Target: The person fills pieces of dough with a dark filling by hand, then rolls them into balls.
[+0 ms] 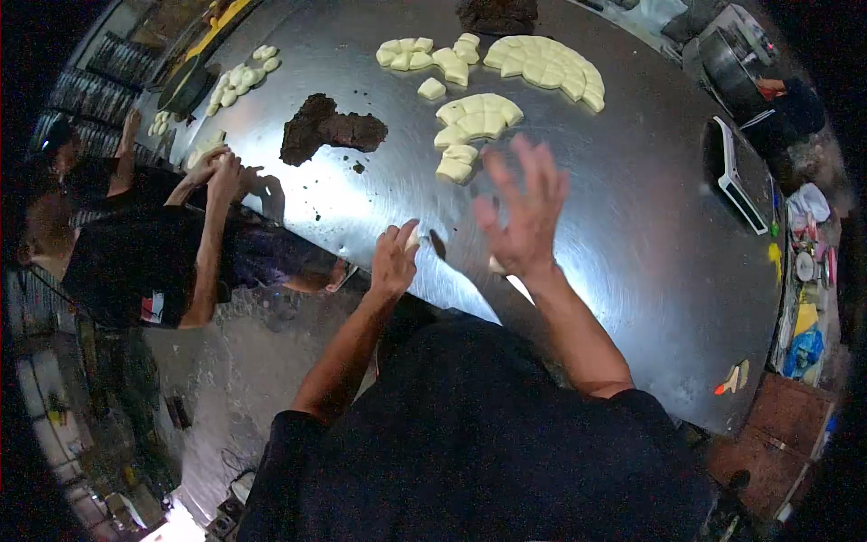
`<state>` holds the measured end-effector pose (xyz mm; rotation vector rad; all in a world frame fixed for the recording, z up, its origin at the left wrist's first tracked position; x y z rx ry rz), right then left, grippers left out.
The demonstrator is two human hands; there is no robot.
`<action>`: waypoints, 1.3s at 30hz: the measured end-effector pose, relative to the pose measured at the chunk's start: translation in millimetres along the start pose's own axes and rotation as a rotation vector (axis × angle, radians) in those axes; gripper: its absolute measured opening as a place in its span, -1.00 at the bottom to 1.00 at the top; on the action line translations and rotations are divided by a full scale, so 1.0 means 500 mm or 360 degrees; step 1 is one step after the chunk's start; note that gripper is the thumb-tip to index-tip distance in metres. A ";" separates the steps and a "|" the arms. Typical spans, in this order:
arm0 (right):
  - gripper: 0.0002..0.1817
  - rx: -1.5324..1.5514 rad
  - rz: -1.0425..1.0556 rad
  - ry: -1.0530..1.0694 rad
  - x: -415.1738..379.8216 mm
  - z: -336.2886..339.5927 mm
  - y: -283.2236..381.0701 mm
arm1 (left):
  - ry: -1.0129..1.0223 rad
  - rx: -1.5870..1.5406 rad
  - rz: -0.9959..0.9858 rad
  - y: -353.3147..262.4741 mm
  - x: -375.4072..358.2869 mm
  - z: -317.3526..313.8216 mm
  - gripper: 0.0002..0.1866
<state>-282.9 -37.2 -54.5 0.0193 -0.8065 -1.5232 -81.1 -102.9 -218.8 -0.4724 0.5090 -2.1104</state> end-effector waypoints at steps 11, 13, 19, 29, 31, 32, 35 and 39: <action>-0.63 0.0139 -0.0055 0.0668 -0.207 -0.175 -0.183 | 0.0033 0.0329 -0.0143 -0.013 -0.029 0.046 -0.59; -0.60 0.0181 -0.0354 0.1004 -0.174 -0.133 -0.147 | 0.0041 0.0251 -0.0171 0.002 -0.036 0.037 -0.59; -0.48 0.0836 -0.0465 0.1004 0.007 -0.236 -0.019 | 0.0087 -0.0142 -0.0015 0.008 -0.029 0.038 -0.68; -0.85 0.1065 0.0207 -0.0364 0.108 0.006 0.122 | -0.0400 -0.1814 0.0182 -0.228 0.055 0.251 -0.66; -0.82 0.1264 0.0379 -0.0875 0.110 0.106 0.100 | -0.0258 -0.1884 -0.0066 -0.320 0.084 0.296 -0.81; -0.77 0.1202 0.0169 -0.0853 0.115 0.150 0.082 | -0.0141 -0.1857 -0.0137 -0.351 0.104 0.305 -0.84; -0.71 0.0551 0.0527 -0.1173 0.127 0.191 0.102 | -0.0331 -0.1738 -0.0007 -0.385 0.156 0.333 -0.66; -0.68 0.1121 0.0448 -0.0858 0.059 0.185 0.178 | -0.0557 -0.2239 -0.0039 -0.350 0.166 0.350 -0.39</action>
Point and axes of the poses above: each hand's wrist, its own x-axis towards the middle knuckle, its own z-axis out of the back of the hand, y = z × x, the point moved 7 cm from there along x, towards the middle knuckle, and after that the axes turned 4 degrees about x, right-handed, at the moved point
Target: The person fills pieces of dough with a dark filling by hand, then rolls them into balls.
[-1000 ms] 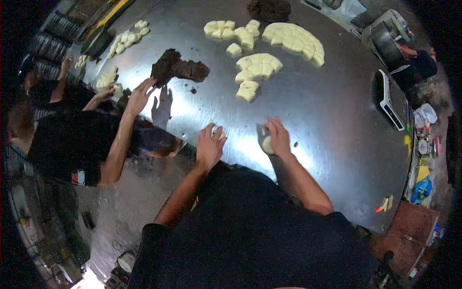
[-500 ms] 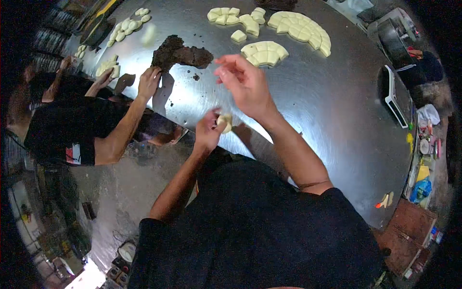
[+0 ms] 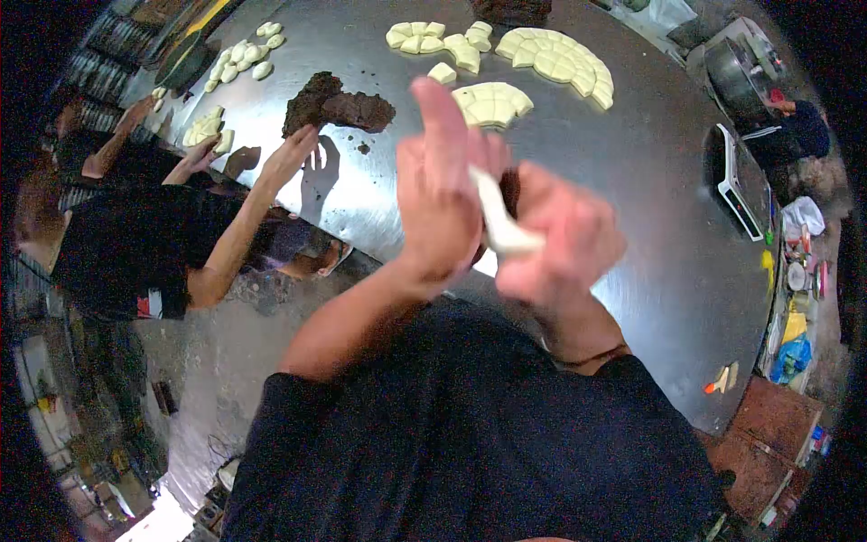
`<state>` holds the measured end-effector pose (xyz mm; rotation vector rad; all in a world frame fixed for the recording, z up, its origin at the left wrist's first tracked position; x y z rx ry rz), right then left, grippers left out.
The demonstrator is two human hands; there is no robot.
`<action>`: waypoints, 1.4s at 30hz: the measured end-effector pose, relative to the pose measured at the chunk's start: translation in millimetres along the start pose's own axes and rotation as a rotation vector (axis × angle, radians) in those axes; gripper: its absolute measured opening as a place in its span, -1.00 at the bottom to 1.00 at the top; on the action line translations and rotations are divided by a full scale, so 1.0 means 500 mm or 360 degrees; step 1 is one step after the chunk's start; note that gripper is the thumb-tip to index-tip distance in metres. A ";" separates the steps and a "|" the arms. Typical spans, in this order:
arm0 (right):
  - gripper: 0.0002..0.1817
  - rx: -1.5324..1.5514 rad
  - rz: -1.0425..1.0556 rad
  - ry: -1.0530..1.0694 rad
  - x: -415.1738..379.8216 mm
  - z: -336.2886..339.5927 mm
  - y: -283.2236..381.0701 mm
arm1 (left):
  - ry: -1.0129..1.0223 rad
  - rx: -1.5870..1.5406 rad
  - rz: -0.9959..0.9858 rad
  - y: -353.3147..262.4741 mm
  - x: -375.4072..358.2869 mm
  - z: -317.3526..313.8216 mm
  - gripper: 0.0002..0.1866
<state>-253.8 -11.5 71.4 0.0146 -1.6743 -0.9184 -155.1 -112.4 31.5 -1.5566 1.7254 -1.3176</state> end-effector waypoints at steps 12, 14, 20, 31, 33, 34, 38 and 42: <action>-0.79 -0.0574 -0.0694 0.1157 -0.209 -0.315 -0.457 | -0.0768 0.0036 0.1295 0.250 -0.187 0.502 -0.68; -0.82 -0.0599 -0.0337 0.0947 -0.218 -0.406 -0.561 | -0.0844 0.0030 0.1334 0.231 -0.192 0.495 -0.63; -0.86 -0.0970 0.0100 0.1171 -0.260 -0.518 -0.654 | -0.0819 0.0161 0.1195 0.197 -0.185 0.526 -0.61; -0.74 -0.0111 -0.0703 0.0737 -0.143 -0.356 -0.481 | -0.0745 0.0078 0.1034 0.196 -0.009 0.442 -0.70; -0.78 -0.0025 -0.0517 0.0667 -0.121 -0.304 -0.364 | -0.0404 0.0000 0.1020 0.205 0.021 0.400 -0.60; -0.80 -0.0329 -0.0238 0.0738 -0.123 -0.290 -0.324 | -0.0402 -0.0078 0.0926 0.204 0.031 0.372 -0.60; -0.78 -0.0561 -0.0170 0.0783 -0.089 -0.161 -0.276 | -0.0246 -0.0081 0.0985 0.212 0.028 0.277 -0.61; -0.68 -0.0282 -0.0835 0.0761 -0.076 -0.060 -0.299 | 0.0022 0.0290 0.0956 0.181 0.005 0.175 -0.70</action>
Point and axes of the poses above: each hand's wrist, its own x-axis towards the middle knuckle, its own z-axis out of the back of the hand, y = z × x, the point moved 7 cm from there along x, towards the middle knuckle, and after that the axes turned 4 degrees about x, right-handed, at the moved point
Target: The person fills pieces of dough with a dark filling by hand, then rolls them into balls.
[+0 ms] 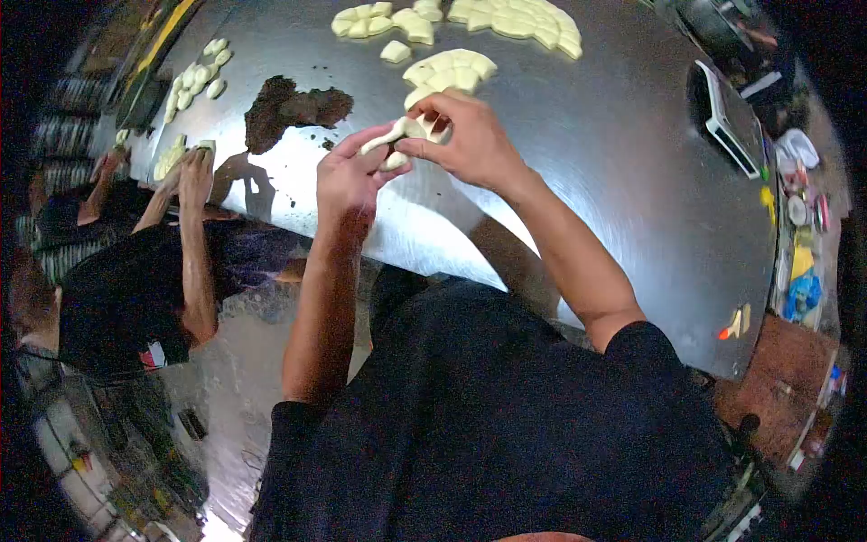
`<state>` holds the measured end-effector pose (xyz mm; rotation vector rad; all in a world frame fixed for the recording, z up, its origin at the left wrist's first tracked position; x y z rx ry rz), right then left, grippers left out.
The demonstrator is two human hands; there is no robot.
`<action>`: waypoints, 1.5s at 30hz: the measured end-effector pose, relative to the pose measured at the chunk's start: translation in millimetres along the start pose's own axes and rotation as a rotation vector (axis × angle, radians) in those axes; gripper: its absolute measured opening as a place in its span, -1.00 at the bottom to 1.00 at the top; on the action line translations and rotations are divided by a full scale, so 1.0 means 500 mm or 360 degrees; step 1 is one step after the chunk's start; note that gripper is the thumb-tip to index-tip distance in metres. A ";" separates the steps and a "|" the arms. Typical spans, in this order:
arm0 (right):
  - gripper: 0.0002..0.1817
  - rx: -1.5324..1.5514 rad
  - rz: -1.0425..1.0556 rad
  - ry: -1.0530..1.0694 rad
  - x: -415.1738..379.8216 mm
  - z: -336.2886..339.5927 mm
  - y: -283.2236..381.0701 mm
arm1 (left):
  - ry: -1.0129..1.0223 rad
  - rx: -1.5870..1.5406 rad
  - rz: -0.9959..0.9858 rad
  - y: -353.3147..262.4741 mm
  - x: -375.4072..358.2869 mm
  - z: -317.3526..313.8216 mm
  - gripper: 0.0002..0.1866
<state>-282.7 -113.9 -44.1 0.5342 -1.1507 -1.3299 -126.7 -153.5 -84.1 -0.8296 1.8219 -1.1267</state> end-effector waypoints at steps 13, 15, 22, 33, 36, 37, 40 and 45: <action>-0.75 0.0014 0.0135 -0.0466 -0.097 0.137 0.101 | 0.0121 -0.0193 -0.0121 -0.054 -0.075 -0.197 -0.57; -0.78 -0.0079 0.0311 -0.0538 -0.105 0.131 0.095 | 0.0201 -0.0585 -0.0042 -0.058 -0.069 -0.213 -0.57; -0.76 -0.0038 0.0364 -0.0642 -0.128 0.139 0.144 | -0.0022 -0.0211 -0.0346 -0.060 -0.073 -0.179 -0.66; -0.89 -0.0196 0.0455 -0.0271 -0.189 0.065 0.062 | 0.0407 0.0730 -0.0154 0.065 -0.009 -0.109 -0.69; -0.88 -0.0019 0.0022 -0.0344 -0.217 0.073 -0.011 | 0.0474 0.0768 -0.0139 0.206 0.004 -0.045 -0.48; -0.85 0.0020 -0.0190 -0.0336 -0.218 0.073 -0.042 | 0.0439 0.0862 -0.0049 0.277 0.017 -0.015 -0.50; -0.85 -0.0065 0.0048 -0.0524 -0.165 0.086 -0.019 | 0.0470 0.0668 0.0297 0.383 0.021 0.007 -0.51; -0.53 -0.0428 0.0304 -0.0659 -0.065 0.075 0.058 | 0.0086 0.0775 0.0517 0.352 0.010 0.041 -0.55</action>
Point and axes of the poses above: each hand's wrist, its own x-axis towards the middle knuckle, its own z-axis out of the back of the hand, y = z × x, the point moved 7 cm from there along x, towards the middle knuckle, and after that the axes turned 4 degrees about x, right-handed, at the moved point
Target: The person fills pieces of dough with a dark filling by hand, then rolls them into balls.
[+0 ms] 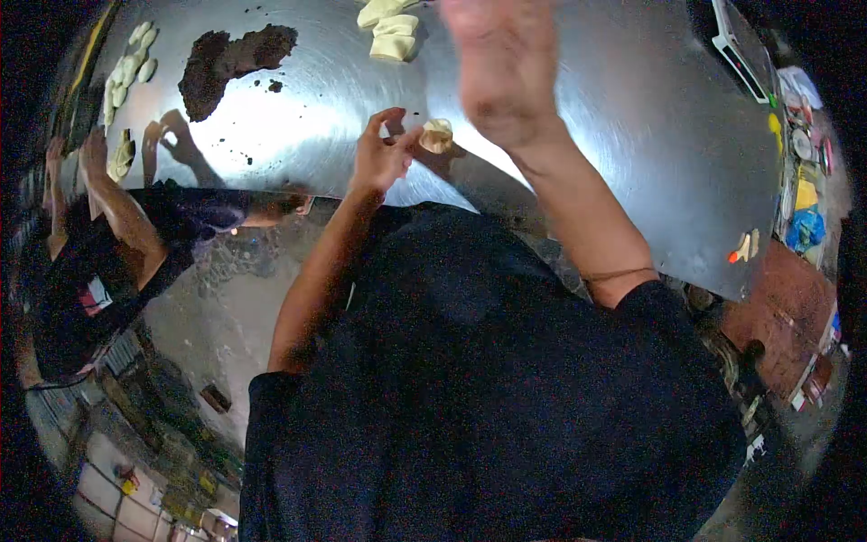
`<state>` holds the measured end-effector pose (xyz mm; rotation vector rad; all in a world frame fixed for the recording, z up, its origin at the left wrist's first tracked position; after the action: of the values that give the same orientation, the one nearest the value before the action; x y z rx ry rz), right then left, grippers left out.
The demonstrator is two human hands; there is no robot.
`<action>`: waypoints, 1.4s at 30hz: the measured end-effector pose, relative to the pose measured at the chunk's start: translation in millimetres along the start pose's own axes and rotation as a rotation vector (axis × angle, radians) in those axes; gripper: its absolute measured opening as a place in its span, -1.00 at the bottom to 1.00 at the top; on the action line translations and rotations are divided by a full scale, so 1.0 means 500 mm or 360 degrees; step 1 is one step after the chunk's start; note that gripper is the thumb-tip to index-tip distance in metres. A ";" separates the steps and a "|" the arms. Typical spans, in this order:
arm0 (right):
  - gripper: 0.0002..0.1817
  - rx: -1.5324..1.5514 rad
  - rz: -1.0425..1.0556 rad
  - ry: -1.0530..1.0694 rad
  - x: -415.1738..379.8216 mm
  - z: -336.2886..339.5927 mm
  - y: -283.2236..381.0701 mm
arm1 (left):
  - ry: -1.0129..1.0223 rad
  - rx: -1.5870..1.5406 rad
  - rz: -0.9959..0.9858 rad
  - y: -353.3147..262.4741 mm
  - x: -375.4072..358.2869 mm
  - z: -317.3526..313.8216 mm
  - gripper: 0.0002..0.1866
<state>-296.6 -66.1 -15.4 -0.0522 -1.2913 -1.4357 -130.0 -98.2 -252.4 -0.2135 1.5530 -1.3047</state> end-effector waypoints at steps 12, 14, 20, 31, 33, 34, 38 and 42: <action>-0.57 0.0547 -0.1252 0.0822 -0.252 -0.214 -0.247 | -0.0709 0.0925 -0.0796 -0.128 0.224 0.180 -0.57; -0.63 -0.0064 -0.0369 0.0874 -0.293 -0.165 -0.203 | -0.0371 0.1380 -0.0282 -0.187 0.245 0.093 -0.52; -0.58 0.0161 -0.1034 0.1804 -0.314 -0.096 -0.172 | -0.0695 0.0650 -0.0969 -0.163 0.226 0.034 -0.40; -0.69 0.1980 -0.0824 0.0716 0.068 -0.194 0.038 | -0.0766 0.1695 -0.1326 -0.070 -0.102 0.121 -0.70; -0.75 0.1271 -0.0339 0.0675 0.063 -0.161 0.055 | -0.0679 0.1247 -0.0906 -0.001 -0.076 0.143 -0.74; -0.75 0.1272 -0.0303 0.0685 0.034 -0.148 0.054 | -0.0549 0.0783 -0.0500 0.041 -0.053 0.154 -0.79; -0.81 0.0855 -0.0359 0.0347 -0.015 -0.102 0.038 | -0.0705 -0.0329 -0.0811 -0.219 -0.186 0.094 -0.89; -0.81 0.0808 0.0140 -0.0294 0.046 0.050 0.066 | -0.0342 -0.0767 -0.1223 -0.411 -0.269 -0.011 -0.86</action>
<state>-295.8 -56.0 31.0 0.0994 -1.7515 -1.0123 -169.0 -82.6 -10.3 -1.3138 1.6329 -1.3741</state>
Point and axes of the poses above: each hand's wrist, its own x-axis towards the middle knuckle, its own z-axis out of the back of the hand, y = z × x, the point moved 7 cm from there along x, towards the middle knuckle, and after that the axes turned 4 degrees about x, right-handed, at the moved point
